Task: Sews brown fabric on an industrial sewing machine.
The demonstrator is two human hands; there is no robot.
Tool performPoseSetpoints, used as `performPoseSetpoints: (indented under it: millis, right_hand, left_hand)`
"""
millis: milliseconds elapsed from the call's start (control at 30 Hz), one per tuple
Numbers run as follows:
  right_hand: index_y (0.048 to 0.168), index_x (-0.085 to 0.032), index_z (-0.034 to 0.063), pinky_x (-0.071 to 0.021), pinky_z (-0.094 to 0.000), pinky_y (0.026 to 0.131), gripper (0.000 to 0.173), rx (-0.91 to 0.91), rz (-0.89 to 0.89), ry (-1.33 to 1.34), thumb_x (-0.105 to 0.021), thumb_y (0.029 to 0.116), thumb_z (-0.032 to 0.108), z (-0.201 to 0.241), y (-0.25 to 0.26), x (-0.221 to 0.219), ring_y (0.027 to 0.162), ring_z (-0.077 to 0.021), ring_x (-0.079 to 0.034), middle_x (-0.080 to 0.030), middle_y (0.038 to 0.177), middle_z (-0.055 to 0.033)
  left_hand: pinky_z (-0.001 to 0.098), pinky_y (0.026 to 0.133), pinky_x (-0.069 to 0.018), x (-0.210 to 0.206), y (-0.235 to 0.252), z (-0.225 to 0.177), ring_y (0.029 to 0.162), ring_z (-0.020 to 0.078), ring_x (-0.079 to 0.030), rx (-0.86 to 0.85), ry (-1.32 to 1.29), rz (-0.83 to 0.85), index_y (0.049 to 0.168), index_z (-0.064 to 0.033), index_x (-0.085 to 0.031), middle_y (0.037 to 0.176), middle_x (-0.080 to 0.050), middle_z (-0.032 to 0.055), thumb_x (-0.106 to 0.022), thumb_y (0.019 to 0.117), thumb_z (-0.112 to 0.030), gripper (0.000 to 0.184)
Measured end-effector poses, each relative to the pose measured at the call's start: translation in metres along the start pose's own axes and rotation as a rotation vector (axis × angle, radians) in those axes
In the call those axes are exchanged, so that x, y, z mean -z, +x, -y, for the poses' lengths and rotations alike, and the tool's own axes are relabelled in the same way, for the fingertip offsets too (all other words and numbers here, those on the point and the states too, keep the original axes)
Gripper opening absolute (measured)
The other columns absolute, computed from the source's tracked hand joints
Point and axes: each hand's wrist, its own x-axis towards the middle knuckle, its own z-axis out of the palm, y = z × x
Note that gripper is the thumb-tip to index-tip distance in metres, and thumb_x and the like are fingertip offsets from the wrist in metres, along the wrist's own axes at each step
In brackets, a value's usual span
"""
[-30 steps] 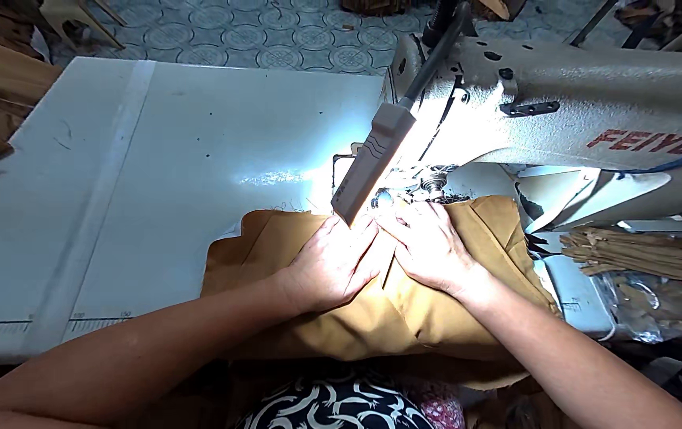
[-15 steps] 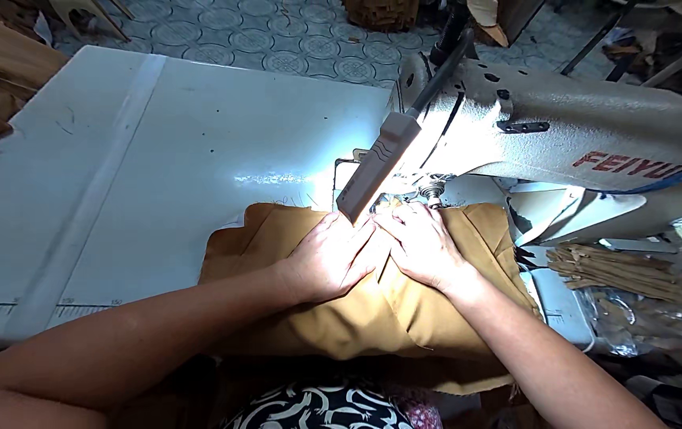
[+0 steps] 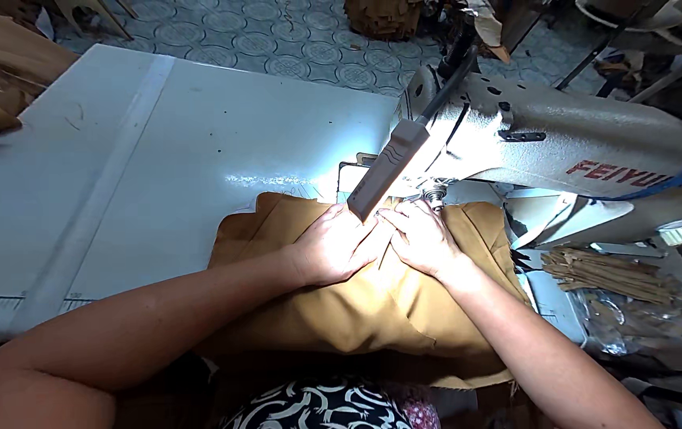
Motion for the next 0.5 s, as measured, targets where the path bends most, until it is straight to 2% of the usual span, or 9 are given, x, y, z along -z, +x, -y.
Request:
performPoseSetpoints:
  millis: [67, 133, 200, 233, 267, 333, 400, 433, 500]
  right_hand:
    - [0.111, -0.078, 0.0073, -0.0454, -0.0571, 0.096, 0.036, 0.127, -0.115, 0.017, -0.049, 0.0909, 0.017, -0.003, -0.003, -0.004, 0.104, -0.0363, -0.065, -0.07, 0.099, -0.0152]
    - [0.1, -0.078, 0.0076, -0.0477, -0.0558, 0.097, 0.027, 0.329, -0.186, 0.053, -0.052, 0.0923, 0.012, -0.005, -0.006, -0.005, 0.107, -0.0338, -0.066, -0.072, 0.103, -0.014]
    - [0.099, -0.077, 0.0086, -0.0472, -0.0521, 0.098, 0.024, 0.461, -0.125, 0.102, -0.053, 0.0926, 0.007, 0.0, -0.008, 0.002, 0.111, -0.032, -0.066, -0.073, 0.107, -0.0128]
    - [0.1, -0.076, 0.0077, -0.0472, -0.0524, 0.099, 0.022, 0.485, -0.086, 0.129, -0.056, 0.0915, 0.005, 0.005, -0.011, 0.005, 0.112, -0.0325, -0.066, -0.073, 0.108, -0.0126]
    - [0.099, -0.076, 0.0068, -0.0484, -0.0525, 0.096, 0.018, 0.49, -0.06, 0.154, -0.062, 0.0888, 0.004, 0.014, -0.016, 0.009, 0.11, -0.0326, -0.066, -0.073, 0.107, -0.0126]
    - [0.094, -0.078, 0.0064, -0.0511, -0.0486, 0.089, 0.012, 0.468, -0.054, 0.207, -0.071, 0.0841, 0.006, 0.037, -0.034, 0.014, 0.102, -0.0294, -0.068, -0.074, 0.1, -0.0111]
    - [0.088, -0.076, 0.006, -0.053, -0.0434, 0.083, 0.006, 0.462, -0.08, 0.306, -0.069, 0.088, 0.006, 0.065, -0.056, 0.014, 0.093, -0.026, -0.068, -0.071, 0.089, -0.0102]
    - [0.087, -0.076, 0.0058, -0.0532, -0.0433, 0.083, 0.008, 0.468, -0.093, 0.35, -0.068, 0.0872, 0.004, 0.079, -0.068, 0.011, 0.095, -0.0267, -0.068, -0.072, 0.089, -0.0106]
    - [0.088, -0.076, 0.0053, -0.0517, -0.0479, 0.093, 0.012, 0.48, -0.073, 0.416, -0.066, 0.0838, 0.0, 0.101, -0.09, 0.007, 0.107, -0.0314, -0.068, -0.073, 0.096, -0.0126]
  left_hand:
    - [0.0543, 0.124, -0.0215, 0.003, -0.002, -0.003, 0.147, 0.0283, -0.043, 0.023, -0.029, -0.01, 0.152, -0.0048, -0.048, 0.155, -0.049, 0.0156, -0.036, 0.1043, -0.047, 0.065]
    - [0.0636, 0.12, -0.0221, 0.006, -0.014, -0.021, 0.145, 0.0338, -0.044, 0.135, -0.04, -0.059, 0.152, -0.0057, -0.048, 0.155, -0.048, 0.0173, -0.038, 0.104, -0.045, 0.063]
    - [0.0797, 0.111, -0.0183, 0.004, -0.031, -0.046, 0.152, 0.0439, -0.029, 0.27, -0.011, -0.098, 0.16, -0.0116, -0.037, 0.163, -0.035, 0.0207, -0.031, 0.1038, -0.057, 0.072]
    - [0.0847, 0.107, -0.0181, 0.0, -0.041, -0.054, 0.153, 0.0492, -0.023, 0.305, -0.002, -0.111, 0.162, -0.014, -0.033, 0.165, -0.029, 0.0233, -0.03, 0.1009, -0.066, 0.08]
    - [0.0874, 0.103, -0.0185, -0.006, -0.052, -0.054, 0.152, 0.0536, -0.021, 0.308, 0.005, -0.125, 0.162, -0.0148, -0.034, 0.165, -0.028, 0.0262, -0.029, 0.0974, -0.073, 0.087]
    - [0.0881, 0.104, -0.0161, -0.014, -0.068, -0.033, 0.15, 0.0572, -0.022, 0.238, 0.023, -0.131, 0.16, -0.0146, -0.037, 0.163, -0.029, 0.0295, -0.026, 0.0927, -0.081, 0.095]
    - [0.0852, 0.107, -0.0158, -0.009, -0.071, 0.004, 0.15, 0.0551, -0.024, 0.088, 0.042, -0.096, 0.16, -0.0156, -0.038, 0.163, -0.031, 0.0279, -0.022, 0.0927, -0.082, 0.096]
    - [0.084, 0.109, -0.016, -0.004, -0.07, 0.022, 0.15, 0.0542, -0.025, 0.017, 0.051, -0.07, 0.159, -0.016, -0.04, 0.163, -0.032, 0.027, -0.02, 0.0933, -0.082, 0.095]
    - [0.0818, 0.111, -0.0153, 0.002, -0.07, 0.037, 0.151, 0.0524, -0.024, -0.056, 0.062, -0.045, 0.158, -0.0151, -0.042, 0.164, -0.032, 0.025, -0.02, 0.0946, -0.08, 0.094]
